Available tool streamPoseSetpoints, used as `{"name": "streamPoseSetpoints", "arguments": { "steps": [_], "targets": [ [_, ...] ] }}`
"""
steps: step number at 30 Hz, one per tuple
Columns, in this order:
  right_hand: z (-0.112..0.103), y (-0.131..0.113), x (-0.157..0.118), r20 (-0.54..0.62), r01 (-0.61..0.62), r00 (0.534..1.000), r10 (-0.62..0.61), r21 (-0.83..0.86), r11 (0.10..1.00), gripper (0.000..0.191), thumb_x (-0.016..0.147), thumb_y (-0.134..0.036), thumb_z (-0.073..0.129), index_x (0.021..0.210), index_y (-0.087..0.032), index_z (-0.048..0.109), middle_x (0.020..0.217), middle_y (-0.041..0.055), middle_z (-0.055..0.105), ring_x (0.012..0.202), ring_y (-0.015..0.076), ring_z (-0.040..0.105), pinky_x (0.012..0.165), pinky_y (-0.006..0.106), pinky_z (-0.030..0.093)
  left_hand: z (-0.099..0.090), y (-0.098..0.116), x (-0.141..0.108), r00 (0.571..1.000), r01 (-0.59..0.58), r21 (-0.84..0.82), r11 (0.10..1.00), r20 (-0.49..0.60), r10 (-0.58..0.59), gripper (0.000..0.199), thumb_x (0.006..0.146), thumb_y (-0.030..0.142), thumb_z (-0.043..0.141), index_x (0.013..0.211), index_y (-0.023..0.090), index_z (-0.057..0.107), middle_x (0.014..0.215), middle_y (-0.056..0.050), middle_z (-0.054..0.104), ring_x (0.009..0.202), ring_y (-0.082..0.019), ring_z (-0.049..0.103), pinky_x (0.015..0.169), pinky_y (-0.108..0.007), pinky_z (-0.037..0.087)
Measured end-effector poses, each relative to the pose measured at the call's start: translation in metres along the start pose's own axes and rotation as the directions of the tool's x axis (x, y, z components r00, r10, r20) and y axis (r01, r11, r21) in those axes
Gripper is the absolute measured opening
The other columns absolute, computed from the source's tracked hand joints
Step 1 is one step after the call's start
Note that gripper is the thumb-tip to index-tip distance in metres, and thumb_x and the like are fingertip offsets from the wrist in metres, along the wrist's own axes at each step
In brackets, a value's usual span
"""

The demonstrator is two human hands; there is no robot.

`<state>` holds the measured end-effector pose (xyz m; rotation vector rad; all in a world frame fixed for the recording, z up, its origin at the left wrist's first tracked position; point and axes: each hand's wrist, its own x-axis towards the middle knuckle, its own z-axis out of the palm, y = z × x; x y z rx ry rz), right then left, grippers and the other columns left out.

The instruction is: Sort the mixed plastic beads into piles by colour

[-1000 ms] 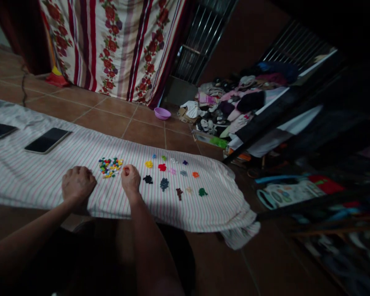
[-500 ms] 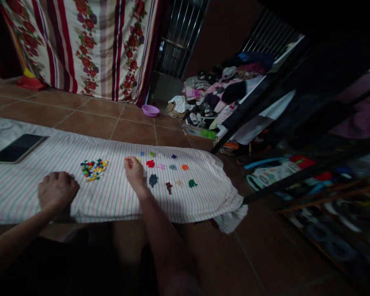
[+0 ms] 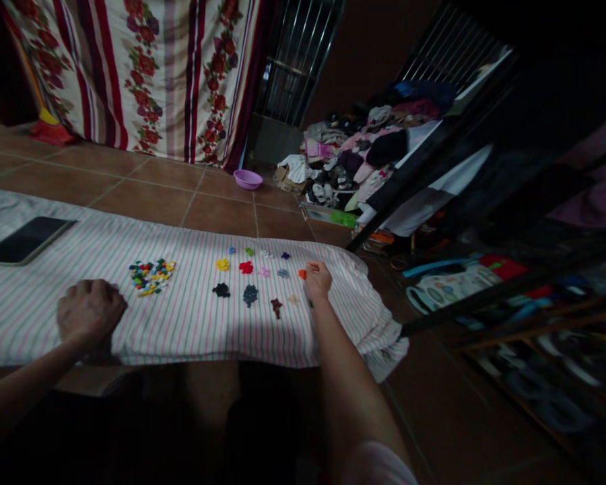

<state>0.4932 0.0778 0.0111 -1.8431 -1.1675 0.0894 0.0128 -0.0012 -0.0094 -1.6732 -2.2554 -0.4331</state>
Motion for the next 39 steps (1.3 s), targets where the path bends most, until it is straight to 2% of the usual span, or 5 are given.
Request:
{"name": "streamPoseSetpoints", "arguments": {
  "steps": [7, 18, 31, 36, 39],
  "targets": [
    [-0.012, 0.017, 0.012, 0.051, -0.141, 0.987, 0.151, -0.170, 0.975, 0.018, 0.066, -0.025, 0.056, 0.077, -0.018, 0.068, 0.076, 0.0034, 0.068, 0.076, 0.0180, 0.061, 0.075, 0.028, 0.047, 0.001, 0.001, 0.002, 1.000, 0.016, 0.070, 0.997, 0.023, -0.017, 0.029, 0.083, 0.030, 0.036, 0.088, 0.014, 0.060, 0.093, -0.014, 0.062, 0.089, -0.028, 0.054, 0.073, -0.038, 0.040],
    [0.005, 0.029, 0.013, 0.073, -0.125, 0.984, 0.161, -0.356, 0.926, 0.022, 0.071, -0.020, 0.052, 0.081, -0.019, 0.071, 0.083, 0.0044, 0.070, 0.075, 0.0172, 0.062, 0.071, 0.026, 0.045, -0.001, 0.003, 0.005, 0.994, 0.036, 0.050, 0.998, 0.099, -0.041, 0.036, 0.084, 0.032, 0.033, 0.093, 0.011, 0.062, 0.097, -0.018, 0.061, 0.093, -0.030, 0.054, 0.075, -0.041, 0.040],
    [0.010, 0.034, 0.007, 0.050, -0.073, 0.995, 0.088, -0.250, 0.965, 0.027, 0.074, -0.023, 0.047, 0.086, -0.018, 0.070, 0.083, 0.0058, 0.070, 0.077, 0.0181, 0.061, 0.075, 0.028, 0.046, -0.001, 0.003, 0.003, 0.996, 0.042, -0.001, 0.999, 0.077, -0.042, 0.034, 0.083, 0.032, 0.035, 0.093, 0.012, 0.061, 0.097, -0.018, 0.060, 0.095, -0.031, 0.053, 0.076, -0.043, 0.040],
    [0.009, 0.016, -0.003, 0.052, -0.045, 0.997, 0.056, -0.189, 0.981, 0.029, 0.074, -0.025, 0.046, 0.089, -0.016, 0.070, 0.085, 0.0076, 0.070, 0.079, 0.0194, 0.061, 0.078, 0.031, 0.046, 0.002, 0.002, 0.004, 0.998, 0.049, -0.036, 0.998, 0.044, -0.048, 0.029, 0.082, 0.029, 0.037, 0.090, 0.012, 0.060, 0.095, -0.017, 0.060, 0.094, -0.030, 0.053, 0.077, -0.043, 0.040],
    [0.016, -0.004, -0.011, 0.086, 0.035, 0.996, -0.025, -0.115, 0.993, 0.031, 0.075, -0.026, 0.045, 0.092, -0.016, 0.069, 0.085, 0.0079, 0.069, 0.079, 0.0190, 0.062, 0.080, 0.031, 0.046, 0.004, 0.000, 0.004, 0.996, 0.045, -0.031, 0.999, 0.077, -0.042, 0.032, 0.082, 0.030, 0.036, 0.091, 0.012, 0.061, 0.094, -0.016, 0.059, 0.093, -0.029, 0.052, 0.077, -0.042, 0.039]
  ]
}}
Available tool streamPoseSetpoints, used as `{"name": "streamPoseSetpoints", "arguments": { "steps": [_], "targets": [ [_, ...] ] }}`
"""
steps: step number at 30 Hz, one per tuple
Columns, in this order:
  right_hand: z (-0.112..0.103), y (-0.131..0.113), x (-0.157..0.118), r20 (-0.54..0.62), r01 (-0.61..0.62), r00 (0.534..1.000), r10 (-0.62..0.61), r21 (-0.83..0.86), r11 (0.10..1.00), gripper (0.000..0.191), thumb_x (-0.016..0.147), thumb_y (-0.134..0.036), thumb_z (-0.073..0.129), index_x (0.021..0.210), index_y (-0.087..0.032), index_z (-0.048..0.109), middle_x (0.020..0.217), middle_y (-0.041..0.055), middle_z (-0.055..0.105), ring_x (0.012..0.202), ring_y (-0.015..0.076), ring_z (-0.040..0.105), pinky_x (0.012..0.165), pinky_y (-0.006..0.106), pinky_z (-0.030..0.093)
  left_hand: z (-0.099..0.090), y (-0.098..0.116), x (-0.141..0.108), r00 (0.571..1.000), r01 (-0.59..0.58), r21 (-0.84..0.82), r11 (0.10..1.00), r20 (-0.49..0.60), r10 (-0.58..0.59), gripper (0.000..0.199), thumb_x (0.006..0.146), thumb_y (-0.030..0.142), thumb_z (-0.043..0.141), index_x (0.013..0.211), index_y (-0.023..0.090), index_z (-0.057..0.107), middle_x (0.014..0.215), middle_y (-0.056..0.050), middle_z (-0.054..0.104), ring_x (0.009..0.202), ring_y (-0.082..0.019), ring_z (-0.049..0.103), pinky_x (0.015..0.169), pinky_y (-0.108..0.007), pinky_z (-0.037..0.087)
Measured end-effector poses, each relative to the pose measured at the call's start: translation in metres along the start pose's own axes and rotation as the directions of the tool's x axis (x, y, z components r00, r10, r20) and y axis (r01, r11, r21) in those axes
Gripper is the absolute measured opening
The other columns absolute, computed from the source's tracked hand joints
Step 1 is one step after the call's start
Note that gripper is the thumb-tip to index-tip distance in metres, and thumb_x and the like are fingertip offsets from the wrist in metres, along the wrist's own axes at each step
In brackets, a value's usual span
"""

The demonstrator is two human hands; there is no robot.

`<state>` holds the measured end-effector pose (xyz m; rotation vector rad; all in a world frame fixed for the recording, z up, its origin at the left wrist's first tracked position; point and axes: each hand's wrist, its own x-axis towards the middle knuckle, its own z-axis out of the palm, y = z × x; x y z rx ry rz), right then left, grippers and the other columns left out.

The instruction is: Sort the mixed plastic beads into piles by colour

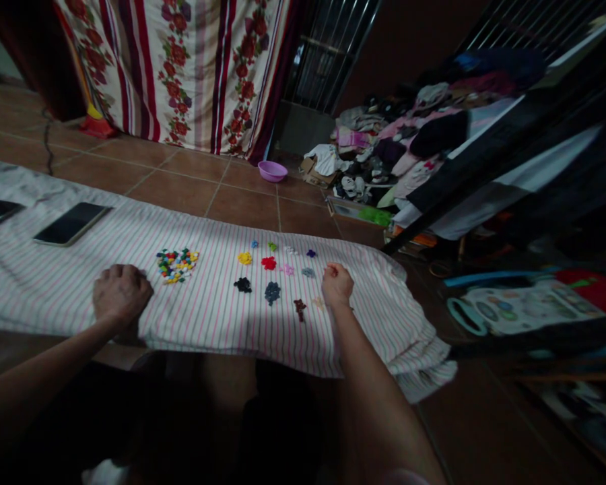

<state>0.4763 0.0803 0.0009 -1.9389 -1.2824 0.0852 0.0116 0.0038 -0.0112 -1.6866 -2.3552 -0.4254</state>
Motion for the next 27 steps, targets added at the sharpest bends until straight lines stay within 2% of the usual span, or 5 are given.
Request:
{"name": "streamPoseSetpoints", "arguments": {
  "steps": [7, 15, 18, 23, 27],
  "targets": [
    [0.030, -0.081, -0.037, 0.101, 0.255, 0.954, -0.281, 0.212, 0.943, 0.030, 0.078, -0.031, 0.046, 0.092, -0.016, 0.068, 0.091, 0.0088, 0.069, 0.081, 0.0185, 0.061, 0.080, 0.031, 0.047, 0.002, -0.002, 0.000, 1.000, 0.007, -0.005, 1.000, -0.009, -0.007, 0.030, 0.082, 0.029, 0.036, 0.092, 0.014, 0.059, 0.095, -0.014, 0.058, 0.093, -0.027, 0.050, 0.077, -0.039, 0.035],
    [0.074, -0.181, -0.117, 0.286, 0.354, 0.785, -0.550, 0.521, 0.777, 0.025, 0.081, -0.029, 0.047, 0.091, -0.020, 0.068, 0.087, 0.0044, 0.066, 0.075, 0.0149, 0.060, 0.071, 0.027, 0.048, 0.003, -0.002, 0.001, 1.000, 0.015, -0.027, 1.000, -0.023, -0.016, 0.029, 0.084, 0.027, 0.036, 0.092, 0.014, 0.060, 0.094, -0.014, 0.058, 0.093, -0.027, 0.048, 0.078, -0.039, 0.033],
    [0.096, -0.196, -0.140, 0.338, 0.342, 0.757, -0.559, 0.523, 0.780, 0.024, 0.080, -0.024, 0.047, 0.090, -0.021, 0.068, 0.087, 0.0035, 0.066, 0.079, 0.0150, 0.060, 0.075, 0.028, 0.048, 0.003, -0.002, 0.001, 1.000, 0.015, -0.056, 0.998, -0.011, -0.016, 0.029, 0.084, 0.026, 0.036, 0.094, 0.013, 0.060, 0.095, -0.014, 0.057, 0.094, -0.028, 0.047, 0.079, -0.040, 0.033],
    [0.130, -0.200, -0.162, 0.394, 0.306, 0.789, -0.471, 0.414, 0.858, 0.025, 0.082, -0.020, 0.046, 0.092, -0.022, 0.068, 0.091, 0.0033, 0.064, 0.081, 0.0151, 0.060, 0.078, 0.029, 0.048, 0.003, -0.003, 0.001, 1.000, 0.011, -0.093, 0.996, -0.014, -0.012, 0.027, 0.083, 0.024, 0.037, 0.092, 0.013, 0.060, 0.094, -0.015, 0.057, 0.093, -0.028, 0.047, 0.080, -0.041, 0.033],
    [0.144, -0.201, -0.171, 0.417, 0.319, 0.794, -0.443, 0.335, 0.887, 0.026, 0.085, -0.022, 0.045, 0.099, -0.023, 0.067, 0.095, 0.0029, 0.062, 0.076, 0.0136, 0.058, 0.077, 0.027, 0.047, 0.003, -0.003, 0.002, 1.000, 0.008, -0.094, 0.996, -0.020, -0.010, 0.024, 0.081, 0.023, 0.039, 0.091, 0.013, 0.060, 0.093, -0.014, 0.057, 0.094, -0.028, 0.048, 0.080, -0.041, 0.033]
  ]
}}
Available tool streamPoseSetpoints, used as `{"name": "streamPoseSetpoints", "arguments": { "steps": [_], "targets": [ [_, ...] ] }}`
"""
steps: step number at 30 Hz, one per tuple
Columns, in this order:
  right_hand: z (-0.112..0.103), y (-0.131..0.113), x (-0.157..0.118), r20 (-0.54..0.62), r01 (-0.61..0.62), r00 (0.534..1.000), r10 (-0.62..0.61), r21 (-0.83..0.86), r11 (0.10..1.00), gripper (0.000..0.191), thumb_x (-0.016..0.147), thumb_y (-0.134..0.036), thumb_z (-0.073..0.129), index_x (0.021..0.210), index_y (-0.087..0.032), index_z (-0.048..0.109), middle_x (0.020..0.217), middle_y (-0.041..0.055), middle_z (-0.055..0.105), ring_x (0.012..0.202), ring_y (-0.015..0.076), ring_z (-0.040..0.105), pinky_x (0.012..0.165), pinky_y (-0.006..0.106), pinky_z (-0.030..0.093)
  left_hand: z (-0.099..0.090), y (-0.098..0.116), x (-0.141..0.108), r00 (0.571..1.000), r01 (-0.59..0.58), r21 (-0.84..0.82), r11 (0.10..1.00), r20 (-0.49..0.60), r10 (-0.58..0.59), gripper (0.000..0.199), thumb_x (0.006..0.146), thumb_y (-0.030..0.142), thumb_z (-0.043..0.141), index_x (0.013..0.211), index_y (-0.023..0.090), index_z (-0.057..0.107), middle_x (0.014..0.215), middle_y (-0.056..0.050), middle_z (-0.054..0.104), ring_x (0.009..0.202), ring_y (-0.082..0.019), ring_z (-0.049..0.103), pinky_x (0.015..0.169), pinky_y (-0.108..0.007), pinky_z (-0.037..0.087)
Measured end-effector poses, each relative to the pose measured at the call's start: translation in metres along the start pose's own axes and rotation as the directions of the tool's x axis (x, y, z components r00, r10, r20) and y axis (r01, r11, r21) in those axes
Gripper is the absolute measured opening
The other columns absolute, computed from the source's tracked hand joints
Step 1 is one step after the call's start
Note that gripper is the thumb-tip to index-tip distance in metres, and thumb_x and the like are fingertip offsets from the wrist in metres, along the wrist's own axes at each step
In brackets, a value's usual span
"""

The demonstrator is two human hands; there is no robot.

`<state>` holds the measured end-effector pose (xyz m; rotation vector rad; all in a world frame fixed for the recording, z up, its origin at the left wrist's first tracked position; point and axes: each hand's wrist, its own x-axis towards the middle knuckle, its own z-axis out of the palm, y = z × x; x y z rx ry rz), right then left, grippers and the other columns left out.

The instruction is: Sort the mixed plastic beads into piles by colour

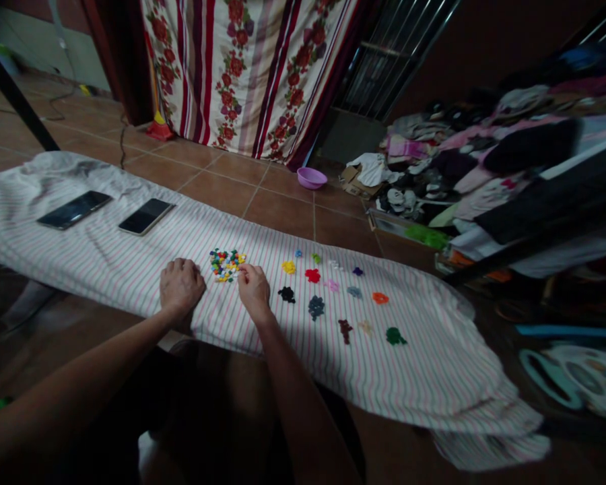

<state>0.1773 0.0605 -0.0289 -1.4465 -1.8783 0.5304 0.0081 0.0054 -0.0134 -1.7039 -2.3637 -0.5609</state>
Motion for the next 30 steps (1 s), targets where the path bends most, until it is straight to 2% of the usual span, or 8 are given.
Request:
{"name": "streamPoseSetpoints", "arguments": {
  "steps": [6, 9, 19, 30],
  "targets": [
    [0.009, -0.007, -0.003, 0.013, -0.017, 1.000, 0.020, -0.219, 0.976, 0.028, 0.091, -0.026, 0.042, 0.109, -0.027, 0.064, 0.099, 0.0030, 0.058, 0.087, 0.0159, 0.056, 0.074, 0.025, 0.042, -0.002, 0.000, 0.000, 1.000, 0.005, -0.032, 0.999, 0.020, -0.005, 0.027, 0.081, 0.023, 0.039, 0.094, 0.013, 0.060, 0.095, -0.015, 0.057, 0.095, -0.029, 0.047, 0.081, -0.042, 0.033],
    [0.010, -0.009, -0.003, 0.032, -0.013, 0.999, 0.023, -0.266, 0.964, 0.029, 0.093, -0.026, 0.039, 0.113, -0.028, 0.061, 0.101, 0.0035, 0.057, 0.091, 0.0166, 0.055, 0.073, 0.025, 0.041, -0.002, 0.000, 0.000, 1.000, 0.012, -0.034, 0.999, 0.028, -0.011, 0.028, 0.081, 0.024, 0.039, 0.094, 0.013, 0.061, 0.096, -0.016, 0.057, 0.096, -0.029, 0.047, 0.082, -0.042, 0.033],
    [0.008, -0.012, -0.004, 0.032, -0.009, 0.999, 0.021, -0.333, 0.943, 0.024, 0.092, -0.028, 0.044, 0.109, -0.031, 0.061, 0.099, 0.0006, 0.057, 0.086, 0.0153, 0.055, 0.068, 0.024, 0.040, -0.001, -0.001, -0.002, 1.000, 0.004, -0.014, 1.000, 0.013, -0.004, 0.030, 0.082, 0.026, 0.036, 0.094, 0.013, 0.060, 0.096, -0.015, 0.057, 0.095, -0.029, 0.048, 0.081, -0.041, 0.034],
    [0.007, -0.012, -0.004, 0.000, -0.018, 1.000, 0.019, -0.290, 0.957, 0.018, 0.093, -0.028, 0.045, 0.103, -0.025, 0.059, 0.099, 0.0001, 0.060, 0.092, 0.0145, 0.057, 0.073, 0.024, 0.039, 0.003, -0.003, -0.002, 1.000, -0.014, 0.021, 1.000, -0.028, 0.015, 0.028, 0.082, 0.027, 0.036, 0.091, 0.014, 0.059, 0.093, -0.013, 0.057, 0.092, -0.028, 0.049, 0.079, -0.039, 0.034]
  ]
}}
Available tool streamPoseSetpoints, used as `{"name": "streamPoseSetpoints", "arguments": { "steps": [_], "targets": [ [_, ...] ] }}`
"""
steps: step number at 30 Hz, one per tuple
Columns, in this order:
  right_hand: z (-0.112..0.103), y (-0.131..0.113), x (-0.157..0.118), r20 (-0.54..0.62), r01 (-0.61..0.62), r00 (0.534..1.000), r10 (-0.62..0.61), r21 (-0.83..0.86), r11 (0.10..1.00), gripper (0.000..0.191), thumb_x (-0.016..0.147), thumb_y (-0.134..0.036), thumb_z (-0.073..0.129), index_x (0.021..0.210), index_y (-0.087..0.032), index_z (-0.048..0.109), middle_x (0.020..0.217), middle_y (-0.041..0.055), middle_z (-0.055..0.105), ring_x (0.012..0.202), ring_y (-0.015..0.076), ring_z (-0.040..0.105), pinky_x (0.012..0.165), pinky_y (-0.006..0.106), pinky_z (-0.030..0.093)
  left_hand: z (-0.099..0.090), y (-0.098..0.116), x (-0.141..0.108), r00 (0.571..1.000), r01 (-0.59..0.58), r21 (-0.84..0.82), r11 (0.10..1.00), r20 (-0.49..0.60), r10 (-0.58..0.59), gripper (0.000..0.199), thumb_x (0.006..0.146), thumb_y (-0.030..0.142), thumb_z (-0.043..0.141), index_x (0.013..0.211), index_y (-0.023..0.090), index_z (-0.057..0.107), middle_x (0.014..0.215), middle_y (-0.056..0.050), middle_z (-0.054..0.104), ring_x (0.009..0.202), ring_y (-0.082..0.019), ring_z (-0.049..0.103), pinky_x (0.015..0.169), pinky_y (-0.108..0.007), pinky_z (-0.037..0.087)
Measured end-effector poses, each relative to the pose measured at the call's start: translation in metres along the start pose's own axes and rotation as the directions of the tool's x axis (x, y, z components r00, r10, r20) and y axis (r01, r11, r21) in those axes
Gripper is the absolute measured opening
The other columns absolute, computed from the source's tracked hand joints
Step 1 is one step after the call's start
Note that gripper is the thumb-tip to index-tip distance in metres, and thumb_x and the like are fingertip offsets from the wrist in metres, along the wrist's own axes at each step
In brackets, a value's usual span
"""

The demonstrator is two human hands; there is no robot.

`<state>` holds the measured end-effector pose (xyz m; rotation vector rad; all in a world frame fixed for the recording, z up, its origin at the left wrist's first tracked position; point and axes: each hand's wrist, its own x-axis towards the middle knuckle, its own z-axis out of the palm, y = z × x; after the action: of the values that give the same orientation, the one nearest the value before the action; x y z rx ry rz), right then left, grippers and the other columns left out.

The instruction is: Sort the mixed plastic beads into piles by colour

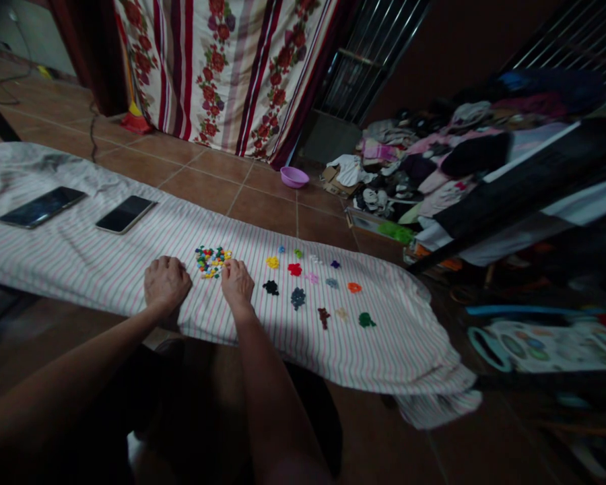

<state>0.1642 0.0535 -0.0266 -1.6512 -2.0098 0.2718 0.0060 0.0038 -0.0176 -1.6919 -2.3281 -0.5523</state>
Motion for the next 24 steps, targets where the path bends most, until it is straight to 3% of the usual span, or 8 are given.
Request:
{"name": "streamPoseSetpoints", "arguments": {
  "steps": [8, 18, 24],
  "targets": [
    [0.005, 0.002, 0.002, 0.004, -0.015, 1.000, 0.015, 0.020, 1.000, 0.018, 0.090, -0.027, 0.049, 0.104, -0.026, 0.060, 0.097, -0.0008, 0.061, 0.086, 0.0122, 0.058, 0.069, 0.022, 0.039, 0.002, 0.000, 0.001, 1.000, -0.001, 0.005, 1.000, -0.008, 0.001, 0.026, 0.082, 0.026, 0.037, 0.090, 0.015, 0.059, 0.092, -0.013, 0.057, 0.092, -0.028, 0.048, 0.079, -0.039, 0.034],
    [0.008, 0.008, 0.002, -0.101, -0.043, 0.992, 0.070, 0.245, 0.968, 0.014, 0.088, -0.031, 0.050, 0.094, -0.022, 0.059, 0.089, -0.0010, 0.066, 0.076, 0.0133, 0.062, 0.072, 0.025, 0.044, -0.002, 0.001, 0.000, 1.000, 0.003, -0.008, 1.000, 0.002, -0.003, 0.026, 0.081, 0.026, 0.037, 0.090, 0.014, 0.059, 0.093, -0.014, 0.058, 0.092, -0.028, 0.049, 0.079, -0.040, 0.035],
    [0.009, 0.011, -0.003, -0.179, 0.020, 0.983, 0.039, 0.316, 0.949, 0.015, 0.083, -0.024, 0.050, 0.095, -0.021, 0.058, 0.092, 0.0015, 0.065, 0.075, 0.0138, 0.061, 0.074, 0.026, 0.047, -0.003, 0.002, 0.000, 1.000, 0.010, 0.007, 1.000, 0.002, -0.010, 0.028, 0.082, 0.027, 0.036, 0.091, 0.014, 0.060, 0.094, -0.014, 0.058, 0.092, -0.028, 0.048, 0.078, -0.040, 0.035]
  ]
}}
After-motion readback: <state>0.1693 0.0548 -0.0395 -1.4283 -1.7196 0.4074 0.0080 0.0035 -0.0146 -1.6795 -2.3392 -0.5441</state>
